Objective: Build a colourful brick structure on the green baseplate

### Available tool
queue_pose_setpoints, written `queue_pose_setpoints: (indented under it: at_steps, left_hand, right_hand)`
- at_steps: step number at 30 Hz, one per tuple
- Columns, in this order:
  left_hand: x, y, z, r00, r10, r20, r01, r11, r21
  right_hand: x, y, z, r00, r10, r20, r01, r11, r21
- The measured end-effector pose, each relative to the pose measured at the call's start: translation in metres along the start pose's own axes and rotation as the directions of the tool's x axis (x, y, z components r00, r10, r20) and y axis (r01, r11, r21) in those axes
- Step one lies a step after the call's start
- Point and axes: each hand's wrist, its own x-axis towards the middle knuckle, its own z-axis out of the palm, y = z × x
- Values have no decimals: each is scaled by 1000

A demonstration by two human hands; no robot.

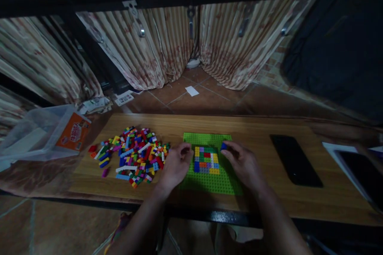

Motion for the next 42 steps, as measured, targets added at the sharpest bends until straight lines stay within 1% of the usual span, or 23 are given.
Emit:
queue_pose_setpoints:
  at_steps: [2, 4, 6, 9, 12, 16, 20, 23, 27, 31, 36, 39, 41, 42]
  left_hand:
    - [0, -1, 4, 999, 53, 0, -53, 992, 113]
    - [0, 0, 7, 995, 103, -5, -100, 976, 192]
    - [1, 3, 9, 993, 122, -2, -118, 964, 237]
    - [1, 9, 12, 993, 115, 27, -117, 951, 285]
    - [0, 12, 15, 983, 164, 87, -184, 924, 334]
    - [-3, 10, 23, 939, 271, 213, -337, 849, 408]
    - [-5, 3, 30, 883, 343, 322, -466, 725, 507]
    - [-6, -1, 33, 849, 368, 379, -527, 648, 549]
    - [-8, -1, 36, 837, 350, 420, -545, 593, 593]
    - [-11, 3, 38, 852, 316, 419, -523, 565, 638]
    - [-13, 6, 44, 876, 264, 404, -481, 555, 679]
    - [-17, 9, 46, 894, 237, 380, -446, 558, 700]
    - [-20, 9, 47, 898, 241, 369, -439, 559, 704]
    - [-21, 8, 47, 892, 253, 375, -451, 558, 697]
  right_hand:
    - [0, -3, 3, 998, -30, 50, 29, 1000, 9]
    - [0, -6, 5, 993, -60, 97, 60, 998, 6]
    - [0, -8, 7, 988, -92, 128, 94, 996, -8]
    - [-1, -7, 8, 979, -145, 143, 152, 988, -37]
    - [-1, -4, 8, 973, -177, 152, 187, 980, -60]
    - [0, -3, 10, 968, -193, 160, 205, 977, -65]
    - [2, -2, 11, 971, -183, 157, 192, 980, -49]
    - [4, -1, 11, 972, -175, 155, 182, 983, -32]
    - [8, -1, 11, 968, -174, 179, 180, 983, -18]
    - [9, -2, 11, 970, -169, 177, 174, 985, -13]
    - [11, -1, 13, 973, -141, 183, 144, 990, -4]
    - [8, 4, 14, 968, -150, 199, 152, 988, 5]
    - [4, 10, 17, 967, -165, 196, 165, 986, 15]
    - [2, 14, 18, 972, -162, 168, 163, 987, 4]
